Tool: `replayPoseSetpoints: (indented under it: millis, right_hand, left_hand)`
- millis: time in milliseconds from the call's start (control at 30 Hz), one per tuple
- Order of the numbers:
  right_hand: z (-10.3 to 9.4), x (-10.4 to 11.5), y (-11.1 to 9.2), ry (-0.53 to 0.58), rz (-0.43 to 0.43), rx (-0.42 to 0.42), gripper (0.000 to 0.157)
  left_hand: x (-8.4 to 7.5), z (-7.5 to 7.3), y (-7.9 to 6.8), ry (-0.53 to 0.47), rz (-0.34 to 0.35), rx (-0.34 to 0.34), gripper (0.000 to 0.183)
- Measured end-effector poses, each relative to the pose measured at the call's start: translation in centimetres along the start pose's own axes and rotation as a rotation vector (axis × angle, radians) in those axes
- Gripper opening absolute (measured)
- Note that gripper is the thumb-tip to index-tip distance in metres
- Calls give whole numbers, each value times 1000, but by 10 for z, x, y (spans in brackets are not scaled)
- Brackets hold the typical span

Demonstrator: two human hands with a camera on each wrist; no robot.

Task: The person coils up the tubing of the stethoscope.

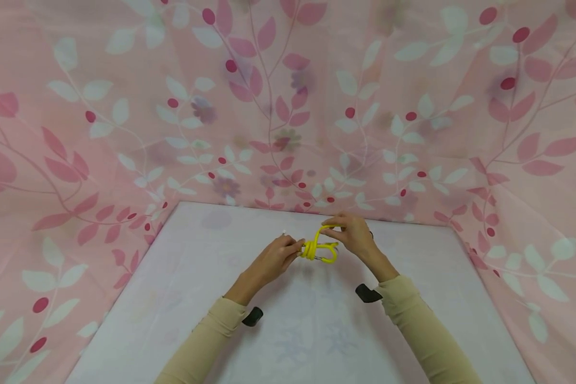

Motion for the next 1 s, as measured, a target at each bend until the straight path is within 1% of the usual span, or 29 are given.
replayPoseSetpoints:
  millis: [100, 200, 333, 433, 533, 567, 633, 700, 767, 833, 933, 1000]
  right_hand:
    - [4, -10, 1, 88, 52, 21, 24]
    - [9, -19, 0, 191, 104, 39, 25]
    - [15, -30, -3, 329, 149, 58, 25]
    - [23, -39, -7, 446, 219, 72, 26]
    - [35, -45, -13, 560, 289, 96, 24]
    - [39, -46, -15, 596, 309, 97, 22]
    - [47, -46, -18, 650, 310, 102, 18]
    - [54, -45, -21, 694, 295, 87, 21]
    - [62, -43, -24, 722, 284, 70, 21]
    - [70, -40, -26, 747, 296, 68, 21]
    - [81, -34, -31, 786, 344, 75, 28]
    - [89, -27, -33, 813, 351, 86, 30]
  left_hand:
    - [-1, -1, 1, -13, 10, -2, 44]
    - [-1, -1, 1, -29, 28, -22, 43]
    - [-3, -2, 2, -60, 79, -60, 42]
    - [-5, -4, 2, -74, 119, -89, 42]
    - [-6, -4, 3, -73, 137, -108, 42]
    - [-7, -5, 3, -72, 137, -114, 42]
    - [-7, -5, 4, -76, 129, -120, 43]
    - [-6, -4, 4, -84, 111, -125, 43]
    - [-5, -4, 4, -99, 92, -136, 43]
    - [-3, -3, 4, -110, 71, -146, 43]
    - [-1, -2, 4, -108, 40, -159, 44]
    - [1, -2, 3, -99, 15, -166, 43]
Point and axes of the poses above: each hand's wrist, its own y-axis towards the middle knuckle, its own z-axis out of the palm, x = y × z, the point moved 4 cm from there along y, towards the middle knuckle, and after that the axes turned 15 degrees about x, right-handed, at the moved point
